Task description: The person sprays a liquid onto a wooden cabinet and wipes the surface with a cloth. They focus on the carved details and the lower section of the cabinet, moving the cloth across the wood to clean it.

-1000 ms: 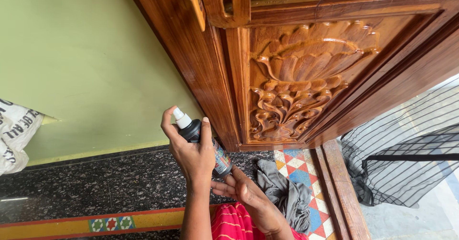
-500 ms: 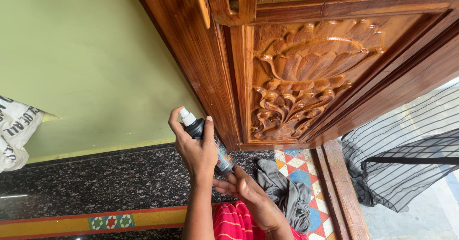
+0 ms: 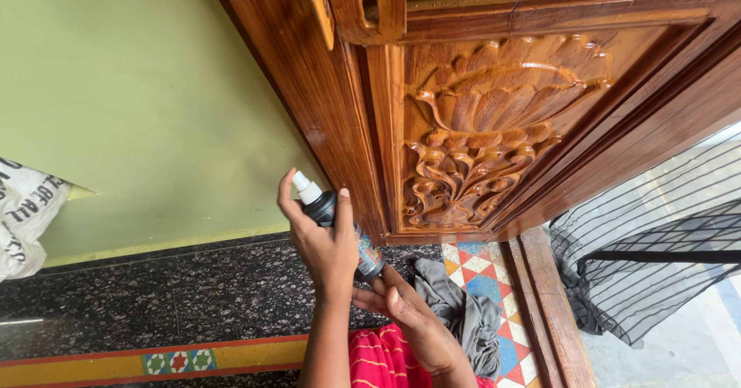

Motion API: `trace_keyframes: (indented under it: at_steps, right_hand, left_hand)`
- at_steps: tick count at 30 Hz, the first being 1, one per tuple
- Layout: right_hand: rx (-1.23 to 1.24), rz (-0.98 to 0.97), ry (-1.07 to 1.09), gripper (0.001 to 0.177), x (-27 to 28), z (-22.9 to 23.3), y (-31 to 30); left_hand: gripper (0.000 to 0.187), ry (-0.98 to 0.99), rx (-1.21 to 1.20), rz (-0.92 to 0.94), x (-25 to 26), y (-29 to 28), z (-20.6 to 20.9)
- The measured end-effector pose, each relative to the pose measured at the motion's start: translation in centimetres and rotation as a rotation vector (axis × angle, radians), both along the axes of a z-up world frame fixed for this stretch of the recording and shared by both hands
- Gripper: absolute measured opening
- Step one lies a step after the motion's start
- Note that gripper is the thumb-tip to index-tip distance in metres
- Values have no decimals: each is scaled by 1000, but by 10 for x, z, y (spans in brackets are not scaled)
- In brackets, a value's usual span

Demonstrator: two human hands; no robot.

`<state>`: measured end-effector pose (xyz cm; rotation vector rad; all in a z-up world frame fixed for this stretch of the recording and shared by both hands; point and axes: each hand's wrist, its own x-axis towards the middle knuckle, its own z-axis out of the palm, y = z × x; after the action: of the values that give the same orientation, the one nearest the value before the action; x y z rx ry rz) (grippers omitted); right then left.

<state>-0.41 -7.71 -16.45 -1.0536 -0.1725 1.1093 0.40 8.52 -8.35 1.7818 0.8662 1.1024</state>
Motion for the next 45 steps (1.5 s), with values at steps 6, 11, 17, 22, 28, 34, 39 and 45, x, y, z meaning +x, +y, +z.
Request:
trace_keyframes:
  at_steps: [6,11,17,22,28,34,39,45]
  right_hand:
    - [9,6,-21,118,4,1,5]
    - [-105,-58,35,113,3,-4,4]
    - [-81,-91,57,105,5,-6,-1]
    - [-99,-168,111,77,7,1,3]
    - [-161,-152,161,74,17,6,3]
    - [-264,-155,208,80,23,10,1]
    - [-247,-195,219,76,24,9,-1]
    - [-268,-184,224,89,27,7,-3]
  left_hand:
    - [61,34,-79,4,1,3,-18]
    - [61,-14,-111,28,5,-2,-21]
    - [61,-81,-49,-5,5,-10,-24]
    - [61,-50,23,2,12,-23,-25]
    - [58,-24,407,-41,19,-40,-29]
    - [54,13,397,-111,22,-47,-40]
    - [56,151,337,-184,28,-53,-38]
    - [55,85,457,-175,26,-58,-35]
